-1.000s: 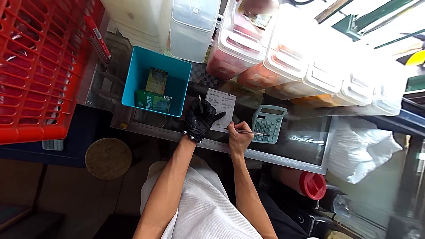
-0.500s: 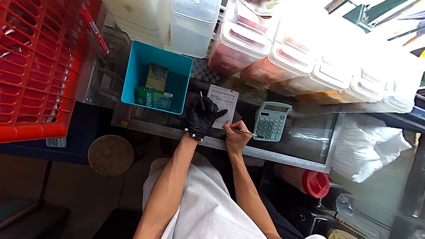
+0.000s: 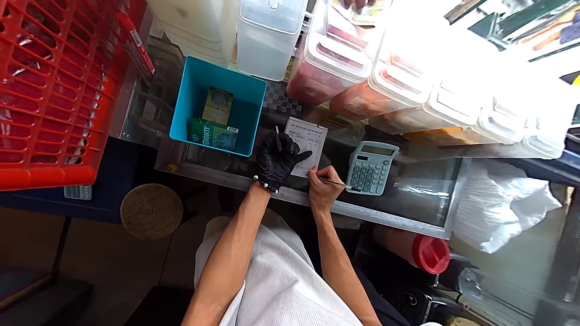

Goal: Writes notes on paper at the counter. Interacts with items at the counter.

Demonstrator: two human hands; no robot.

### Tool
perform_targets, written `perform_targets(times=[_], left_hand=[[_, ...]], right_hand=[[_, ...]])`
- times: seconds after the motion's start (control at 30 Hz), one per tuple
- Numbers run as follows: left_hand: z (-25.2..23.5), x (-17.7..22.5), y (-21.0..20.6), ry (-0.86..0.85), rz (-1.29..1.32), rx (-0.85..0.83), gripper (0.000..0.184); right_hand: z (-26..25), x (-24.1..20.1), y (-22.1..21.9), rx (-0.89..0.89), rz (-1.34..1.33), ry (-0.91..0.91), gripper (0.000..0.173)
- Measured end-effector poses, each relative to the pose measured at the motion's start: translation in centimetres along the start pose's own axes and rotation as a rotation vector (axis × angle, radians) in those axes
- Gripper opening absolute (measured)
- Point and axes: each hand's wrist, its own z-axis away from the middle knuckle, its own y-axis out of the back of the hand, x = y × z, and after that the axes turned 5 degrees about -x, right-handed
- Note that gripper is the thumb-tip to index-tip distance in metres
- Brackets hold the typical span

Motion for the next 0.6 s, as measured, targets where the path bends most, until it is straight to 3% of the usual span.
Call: perform_targets(times=[0.2,0.33,0.43,0.6], left_hand=[[-0.1,-0.1,-0.1,-0.012,0.01,-0.014,0.036],[0.4,-0.7,-1.3,-0.041,-0.118,-0.101,0.029],[1.3,-1.5,-3.5,0.003,-0.369,-0.161,0.021],[3.1,-0.8,-8.9,-0.01,-0.869,-0.225,0.022]], right_hand=[[-1.0,-0.5,2.5,-0.073,-0.231,-0.139,0.022],[-3.4,-5.4,5.0,-0.195,-0.634,-0.25,0.021],[-5.6,-10.1,6.5,-0.214,-0.684,-0.129,0.016],[-8.4,-15.1,7.8,-0.175,-0.302,0.181,0.03]])
